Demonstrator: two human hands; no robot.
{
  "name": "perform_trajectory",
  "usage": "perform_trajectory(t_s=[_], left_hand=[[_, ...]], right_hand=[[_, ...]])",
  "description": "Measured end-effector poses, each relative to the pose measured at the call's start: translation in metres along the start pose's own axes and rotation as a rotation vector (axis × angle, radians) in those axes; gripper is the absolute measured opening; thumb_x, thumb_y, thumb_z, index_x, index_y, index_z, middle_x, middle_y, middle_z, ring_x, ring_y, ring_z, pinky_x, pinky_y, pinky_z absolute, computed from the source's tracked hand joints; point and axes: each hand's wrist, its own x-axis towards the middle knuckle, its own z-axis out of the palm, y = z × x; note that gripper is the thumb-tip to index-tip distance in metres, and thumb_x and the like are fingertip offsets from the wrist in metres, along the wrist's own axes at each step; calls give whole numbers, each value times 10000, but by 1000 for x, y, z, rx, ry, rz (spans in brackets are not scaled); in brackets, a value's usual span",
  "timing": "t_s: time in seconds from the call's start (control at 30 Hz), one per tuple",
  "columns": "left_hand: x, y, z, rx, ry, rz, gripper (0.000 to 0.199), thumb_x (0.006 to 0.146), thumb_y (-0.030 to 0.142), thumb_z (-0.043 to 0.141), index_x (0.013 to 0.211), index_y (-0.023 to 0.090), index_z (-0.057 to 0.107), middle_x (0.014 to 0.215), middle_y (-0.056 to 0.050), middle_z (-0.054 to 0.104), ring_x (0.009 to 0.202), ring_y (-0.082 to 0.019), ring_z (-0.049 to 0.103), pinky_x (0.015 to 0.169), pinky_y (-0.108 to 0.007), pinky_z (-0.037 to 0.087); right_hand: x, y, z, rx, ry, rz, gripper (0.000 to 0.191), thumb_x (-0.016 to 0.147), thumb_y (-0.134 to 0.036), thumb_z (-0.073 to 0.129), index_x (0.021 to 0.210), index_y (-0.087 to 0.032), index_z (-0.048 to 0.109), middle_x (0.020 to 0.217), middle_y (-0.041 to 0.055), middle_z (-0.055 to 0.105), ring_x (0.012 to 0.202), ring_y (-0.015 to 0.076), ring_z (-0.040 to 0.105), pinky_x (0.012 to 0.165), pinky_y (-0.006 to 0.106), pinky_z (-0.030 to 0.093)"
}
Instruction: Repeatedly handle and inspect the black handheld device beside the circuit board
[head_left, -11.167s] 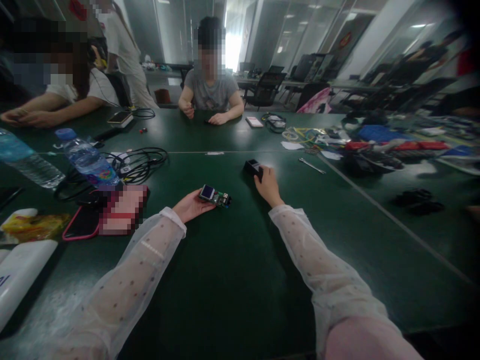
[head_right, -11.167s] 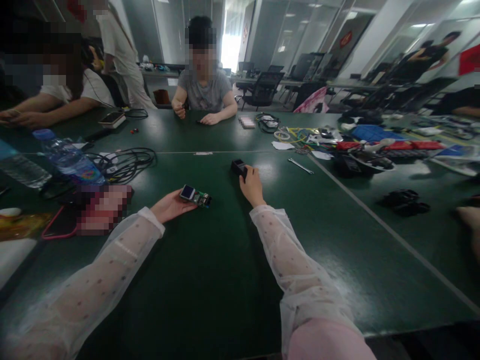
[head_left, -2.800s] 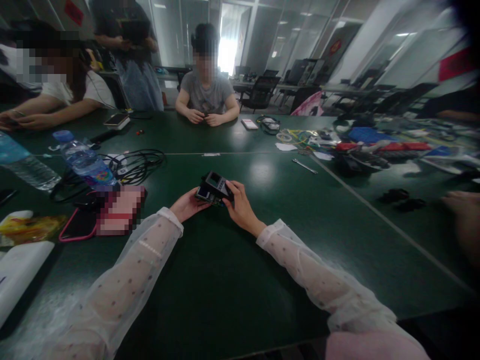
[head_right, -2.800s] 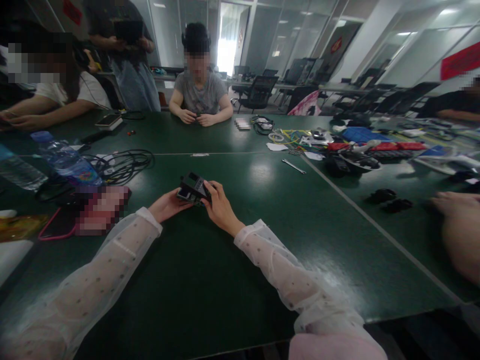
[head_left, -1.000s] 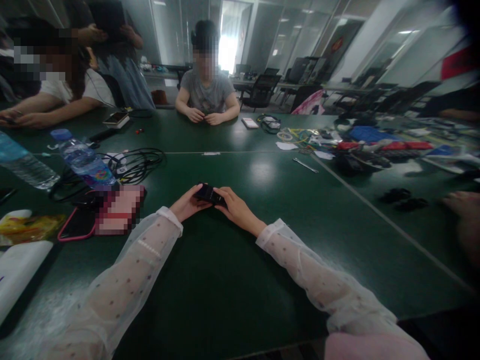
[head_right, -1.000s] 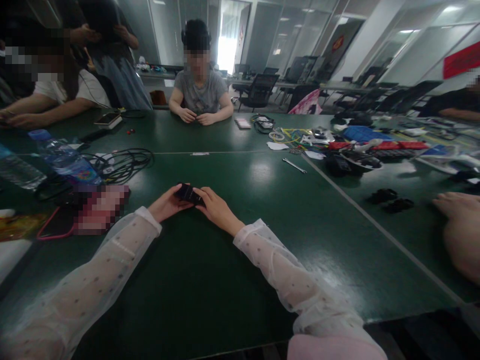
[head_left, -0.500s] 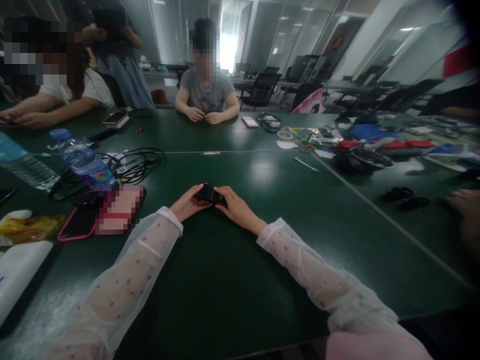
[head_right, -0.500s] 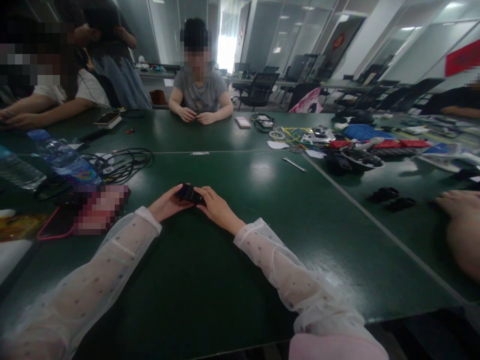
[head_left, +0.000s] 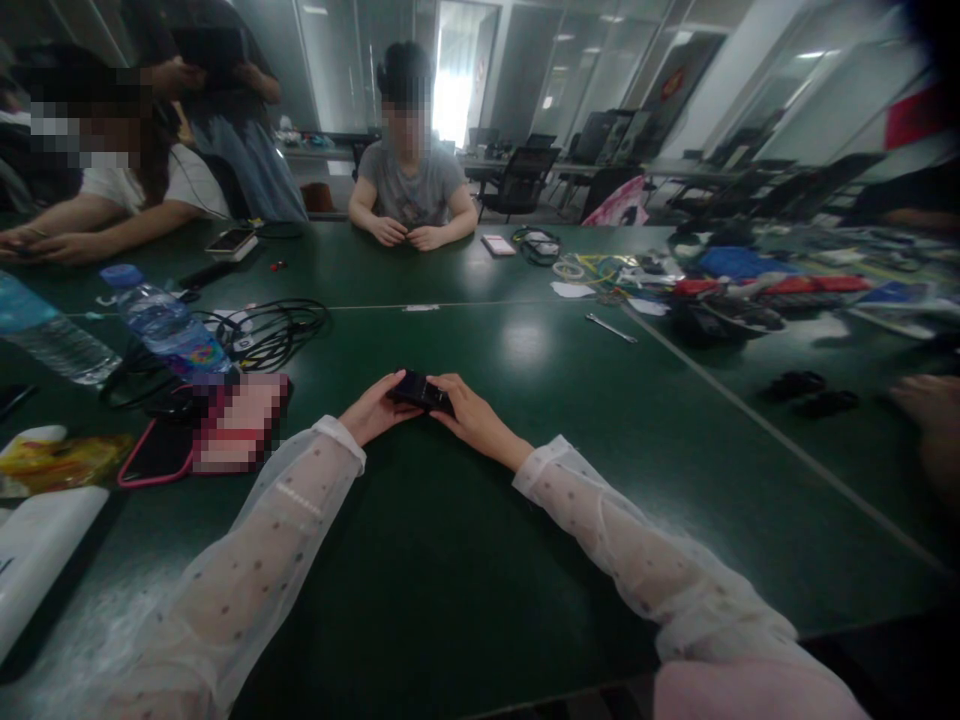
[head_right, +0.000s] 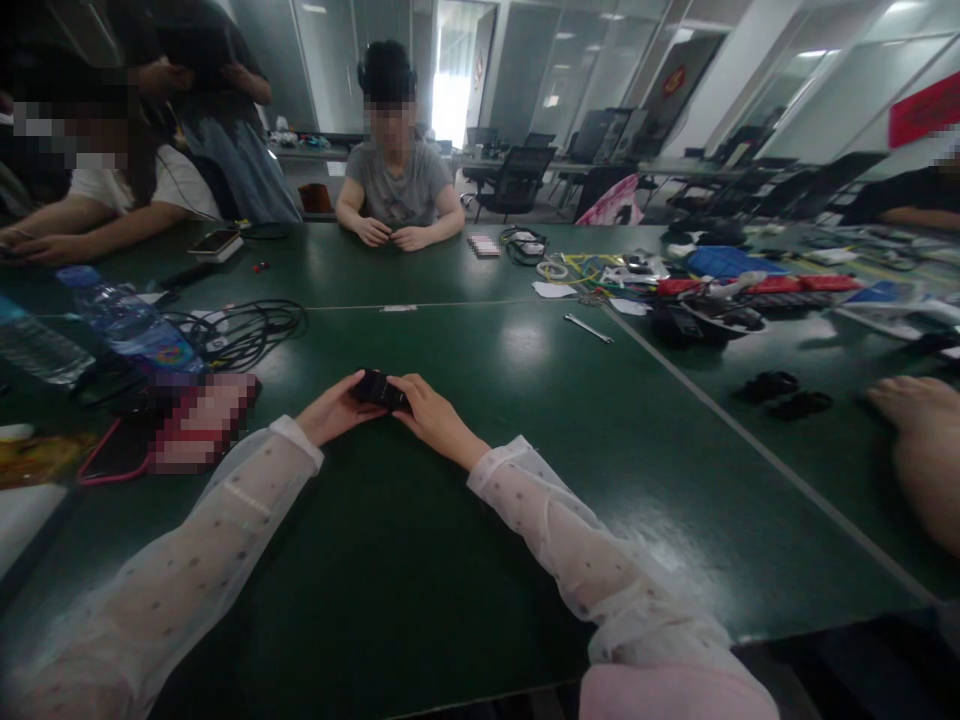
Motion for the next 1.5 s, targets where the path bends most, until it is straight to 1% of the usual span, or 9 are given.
perform_trajectory(t_s=[0.13,0.37,0.53,0.73,0.87,1.03,1.17,1.33,1.5], left_hand=[[1,-1,-2,7,-6,-4,359,860,312,653,1173,155,573,1166,-153,621,1059,-276,633,951,-439,498],[-1,0,1,-2,-6,-12,327,874,296,631,1160,151,574,1160,-149,624,1039,-267,640,938,-426,503],[-2,1,3,-1,-6,-20,325,878,300,623,1158,143,568,1143,-160,631,1041,-268,639,937,-426,502],[-3,2,5,2,30,-10,322,873,289,630,1153,145,566,1157,-167,619,1048,-283,634,940,-452,490],[-3,1,5,-1,15,0,296,877,297,621,1122,138,574,1140,-167,623,1030,-281,639,934,-456,491],[-3,2,4,-9,39,-12,289,879,292,620,1124,148,571,1122,-153,627,1018,-274,639,913,-446,509],[-3,2,4,-3,29,-7,291,879,304,619,1121,148,575,1118,-154,625,1024,-276,636,920,-447,507],[-1,-1,4,14,15,12,340,887,332,612,1167,147,559,1145,-162,622,1040,-281,637,946,-461,489],[3,-2,-1,8,-18,-10,465,896,437,580,1255,144,531,1250,-188,583,1112,-294,607,970,-452,471]], right_hand=[[0,0,-1,-3,-5,12,574,901,-228,557,1395,-276,269,1313,108,444,1188,266,532,935,503,533],[0,2,1,1,-6,15,592,900,-233,560,1404,-278,253,1321,110,436,1176,261,538,918,490,541],[-1,2,2,-4,0,1,587,907,-244,549,1409,-279,247,1320,113,440,1192,272,531,940,509,530],[-2,3,3,-12,13,2,642,914,-262,535,1445,-261,175,1366,137,422,1252,295,495,992,552,485],[-2,1,2,-23,10,-11,646,914,-241,533,1452,-246,177,1366,139,426,1273,283,473,1033,527,457],[-1,1,2,-19,11,-8,667,908,-241,541,1462,-253,170,1348,139,434,1231,288,506,988,532,489],[-1,3,2,-18,10,-8,675,906,-250,543,1467,-258,167,1336,137,439,1197,290,528,961,527,508],[-1,5,4,-12,12,16,669,903,-271,547,1461,-253,178,1334,139,436,1187,288,536,939,513,520],[-1,8,5,9,27,35,640,901,-287,550,1444,-240,215,1325,140,444,1190,279,530,972,505,494]])
